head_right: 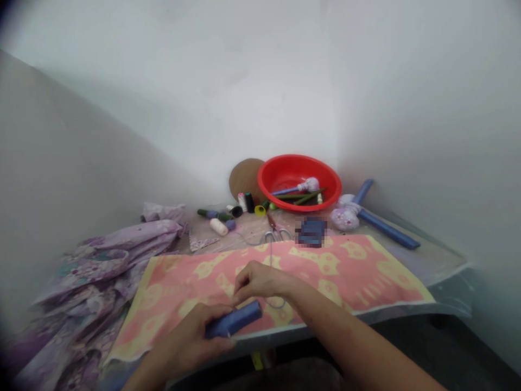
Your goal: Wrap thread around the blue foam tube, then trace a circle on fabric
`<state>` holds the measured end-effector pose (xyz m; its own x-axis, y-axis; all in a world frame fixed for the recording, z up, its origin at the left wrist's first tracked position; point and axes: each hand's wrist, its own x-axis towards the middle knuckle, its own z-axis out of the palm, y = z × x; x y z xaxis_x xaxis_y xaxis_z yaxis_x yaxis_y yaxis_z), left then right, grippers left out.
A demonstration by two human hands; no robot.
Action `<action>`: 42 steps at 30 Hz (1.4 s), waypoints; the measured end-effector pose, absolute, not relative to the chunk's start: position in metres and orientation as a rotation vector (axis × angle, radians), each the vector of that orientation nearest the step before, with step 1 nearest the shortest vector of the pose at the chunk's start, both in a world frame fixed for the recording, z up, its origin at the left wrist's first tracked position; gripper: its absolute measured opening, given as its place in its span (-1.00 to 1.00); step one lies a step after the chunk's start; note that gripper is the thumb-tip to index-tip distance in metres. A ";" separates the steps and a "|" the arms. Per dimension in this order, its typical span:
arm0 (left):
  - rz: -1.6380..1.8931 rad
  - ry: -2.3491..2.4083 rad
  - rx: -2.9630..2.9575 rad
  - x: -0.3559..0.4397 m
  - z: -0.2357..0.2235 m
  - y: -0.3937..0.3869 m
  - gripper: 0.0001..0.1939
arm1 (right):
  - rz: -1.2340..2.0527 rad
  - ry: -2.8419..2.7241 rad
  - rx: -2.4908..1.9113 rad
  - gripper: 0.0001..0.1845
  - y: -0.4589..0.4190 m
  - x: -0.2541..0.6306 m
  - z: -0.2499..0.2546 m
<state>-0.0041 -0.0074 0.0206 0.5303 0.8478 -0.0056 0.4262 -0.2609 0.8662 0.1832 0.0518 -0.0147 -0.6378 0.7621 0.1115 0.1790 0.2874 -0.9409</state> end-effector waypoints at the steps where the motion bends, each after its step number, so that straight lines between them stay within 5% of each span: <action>1: 0.576 1.032 1.909 -0.003 0.021 -0.007 -0.81 | 1.444 -1.917 -0.828 -0.82 0.053 0.183 -0.017; 9: 0.854 1.106 1.599 -0.001 0.001 0.012 -0.58 | 1.463 -1.396 -0.862 -0.82 0.042 0.163 -0.022; 17: 0.914 1.027 1.427 -0.005 -0.010 0.020 -0.55 | 1.347 -1.226 -0.898 -0.78 0.037 0.148 -0.033; 34: 0.765 1.488 1.991 -0.011 -0.009 0.021 -0.53 | 1.036 -1.667 -0.949 -0.87 0.033 0.154 -0.041; 42: 0.444 1.672 2.324 -0.010 -0.001 0.014 -0.62 | 0.565 -1.966 -1.028 -0.88 0.027 0.160 -0.024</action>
<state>-0.0098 0.0140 -0.0011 0.2976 0.9492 0.1025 0.8750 -0.3141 0.3685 0.1599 0.0270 -0.0236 -0.3238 0.8250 0.4631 0.4534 0.5649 -0.6894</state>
